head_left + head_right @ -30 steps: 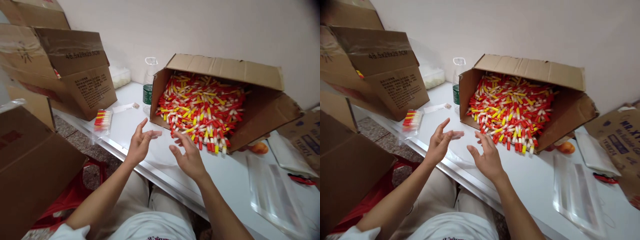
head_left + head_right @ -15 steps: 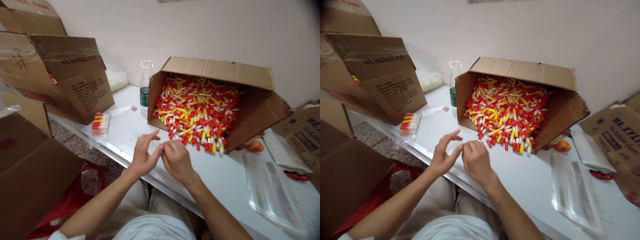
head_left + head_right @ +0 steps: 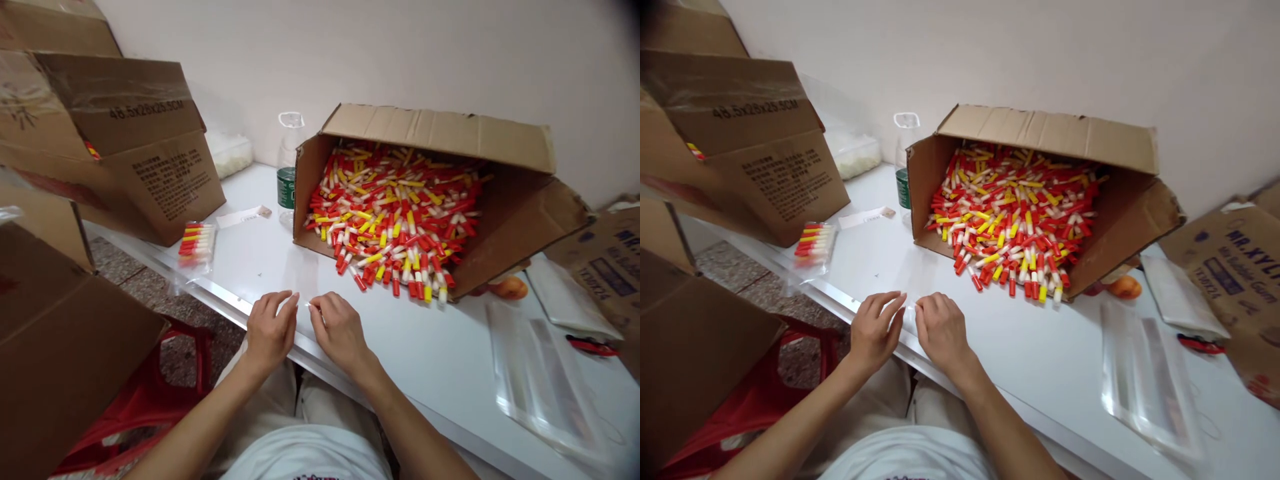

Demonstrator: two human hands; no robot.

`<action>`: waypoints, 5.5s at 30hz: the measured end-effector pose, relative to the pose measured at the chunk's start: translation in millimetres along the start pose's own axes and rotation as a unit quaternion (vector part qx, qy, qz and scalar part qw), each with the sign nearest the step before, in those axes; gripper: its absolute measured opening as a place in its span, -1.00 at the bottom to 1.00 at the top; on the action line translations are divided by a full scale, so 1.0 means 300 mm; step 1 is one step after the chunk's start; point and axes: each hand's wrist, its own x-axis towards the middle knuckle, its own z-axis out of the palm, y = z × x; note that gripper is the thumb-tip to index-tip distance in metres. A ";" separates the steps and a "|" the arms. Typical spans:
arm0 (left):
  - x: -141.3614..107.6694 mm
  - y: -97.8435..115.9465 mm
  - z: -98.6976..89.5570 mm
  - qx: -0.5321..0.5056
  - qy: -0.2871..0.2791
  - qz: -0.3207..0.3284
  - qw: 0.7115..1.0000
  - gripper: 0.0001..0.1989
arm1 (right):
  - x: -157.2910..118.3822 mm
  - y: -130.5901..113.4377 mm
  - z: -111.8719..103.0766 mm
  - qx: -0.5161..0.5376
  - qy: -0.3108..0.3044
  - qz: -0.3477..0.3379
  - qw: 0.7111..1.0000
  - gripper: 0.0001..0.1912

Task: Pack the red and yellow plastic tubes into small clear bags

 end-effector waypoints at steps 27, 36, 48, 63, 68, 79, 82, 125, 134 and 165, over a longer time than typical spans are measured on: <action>-0.055 -0.019 0.011 0.126 -0.178 -0.290 0.932 -0.63 | 0.006 0.064 0.027 -0.038 -0.184 -0.064 0.980 -0.80; -0.096 -0.018 0.032 0.058 -0.114 -0.284 0.950 -0.62 | 0.237 0.282 0.062 -0.270 -0.206 0.183 0.923 -0.62; -0.083 -0.006 0.044 0.010 -0.086 -0.279 0.956 -0.63 | 0.117 0.263 0.028 -0.223 -0.225 0.149 0.937 -0.75; -0.062 0.072 0.102 0.034 -0.094 -0.245 0.964 -0.63 | -0.179 0.017 -0.083 0.045 0.057 -0.037 0.997 -0.83; -0.077 0.116 0.111 0.009 -0.138 -0.221 0.966 -0.64 | -0.181 0.040 0.017 -0.048 -0.006 0.001 0.999 -0.78; -0.067 0.132 0.090 -0.020 -0.198 -0.205 0.958 -0.65 | -0.106 0.078 0.031 -0.087 -0.071 -0.027 0.993 -0.68; -0.068 0.125 0.083 -0.013 -0.208 -0.221 0.953 -0.65 | -0.080 0.110 0.018 -0.024 -0.163 -0.071 0.984 -0.65; -0.090 0.103 0.088 0.028 -0.234 -0.263 0.935 -0.53 | 0.093 0.025 0.141 -0.196 -0.214 0.070 0.954 -0.80; -0.099 0.104 0.094 0.021 -0.214 -0.253 0.943 -0.54 | 0.107 0.032 0.183 -0.148 -0.221 0.187 0.946 -0.65; -0.063 0.076 0.094 0.014 -0.059 -0.252 0.966 -0.66 | -0.115 0.042 -0.132 0.183 -0.164 0.024 0.969 -0.79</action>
